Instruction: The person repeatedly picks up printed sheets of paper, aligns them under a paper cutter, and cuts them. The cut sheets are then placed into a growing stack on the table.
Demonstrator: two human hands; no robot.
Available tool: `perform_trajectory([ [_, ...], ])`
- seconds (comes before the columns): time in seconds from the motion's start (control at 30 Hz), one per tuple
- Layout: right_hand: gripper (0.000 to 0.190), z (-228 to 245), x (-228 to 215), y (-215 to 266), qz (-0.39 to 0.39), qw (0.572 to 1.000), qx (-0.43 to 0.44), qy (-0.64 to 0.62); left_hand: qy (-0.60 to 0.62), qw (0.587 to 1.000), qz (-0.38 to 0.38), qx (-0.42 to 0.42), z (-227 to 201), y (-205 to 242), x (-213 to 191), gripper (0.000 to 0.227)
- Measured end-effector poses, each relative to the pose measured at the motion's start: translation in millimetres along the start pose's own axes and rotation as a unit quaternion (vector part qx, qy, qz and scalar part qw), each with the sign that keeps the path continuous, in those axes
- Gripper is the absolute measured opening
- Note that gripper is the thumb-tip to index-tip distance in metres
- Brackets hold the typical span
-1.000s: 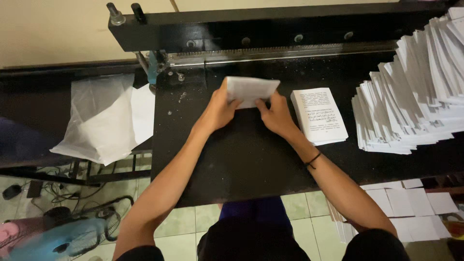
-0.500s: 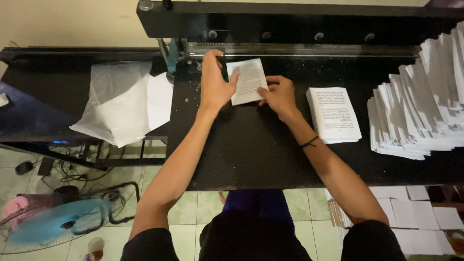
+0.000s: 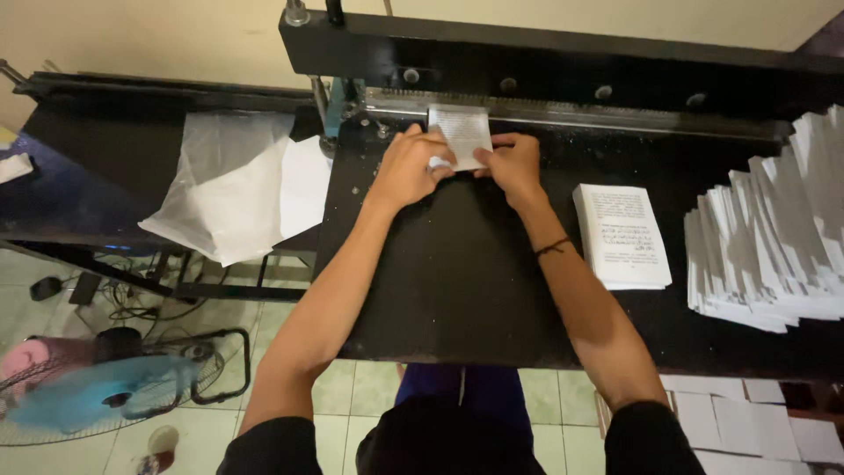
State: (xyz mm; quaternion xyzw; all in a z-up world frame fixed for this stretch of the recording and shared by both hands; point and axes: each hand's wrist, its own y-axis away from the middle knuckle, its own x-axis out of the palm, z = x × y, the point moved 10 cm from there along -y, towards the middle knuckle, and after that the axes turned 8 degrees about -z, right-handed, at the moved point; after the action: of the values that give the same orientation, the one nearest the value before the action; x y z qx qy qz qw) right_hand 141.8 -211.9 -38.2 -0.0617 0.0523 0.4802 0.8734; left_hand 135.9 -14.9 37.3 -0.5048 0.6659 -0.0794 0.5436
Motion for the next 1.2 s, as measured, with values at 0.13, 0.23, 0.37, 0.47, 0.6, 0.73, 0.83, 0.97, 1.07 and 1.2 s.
perform_trajectory([
  [0.13,0.054,-5.8,1.7,0.3,0.015,0.999,0.032,-0.035,-0.004,0.999,0.032,-0.009,-2.7,-0.4,3.8,0.012],
  [0.23,0.055,11.8,-0.3,11.3,0.037,0.997,0.043,-0.042,-0.011,0.999,0.045,-0.014,1.9,-2.5,3.3,0.012],
  [0.37,0.054,30.5,-3.4,29.2,0.058,0.995,0.058,-0.053,-0.008,0.998,0.049,-0.029,3.8,0.8,-1.5,0.015],
  [0.47,0.051,19.1,-0.4,19.6,0.056,0.997,0.045,-0.036,-0.013,0.998,0.052,-0.027,7.9,1.4,6.8,0.014],
  [0.6,0.053,23.8,-1.7,24.2,0.066,0.997,0.030,-0.017,-0.021,0.998,0.053,-0.034,9.8,1.6,5.2,0.012],
  [0.73,0.049,30.0,-3.0,30.0,0.066,0.997,0.026,-0.012,-0.027,0.998,0.048,-0.029,9.5,1.4,3.9,0.014],
  [0.83,0.051,27.8,-2.7,29.4,0.066,0.997,0.034,-0.022,-0.034,0.997,0.057,-0.030,8.2,0.5,3.1,0.014],
  [0.97,0.056,14.9,0.9,21.4,0.076,0.996,0.038,-0.034,-0.037,0.997,0.061,-0.035,7.9,0.3,2.9,0.014],
  [1.07,0.054,21.7,-1.1,25.7,0.075,0.996,0.037,-0.031,-0.031,0.997,0.064,-0.037,9.7,1.3,4.1,0.015],
  [1.2,0.055,24.0,-1.5,27.2,0.069,0.996,0.039,-0.034,-0.026,0.997,0.064,-0.039,9.9,-0.2,4.0,0.014],
])
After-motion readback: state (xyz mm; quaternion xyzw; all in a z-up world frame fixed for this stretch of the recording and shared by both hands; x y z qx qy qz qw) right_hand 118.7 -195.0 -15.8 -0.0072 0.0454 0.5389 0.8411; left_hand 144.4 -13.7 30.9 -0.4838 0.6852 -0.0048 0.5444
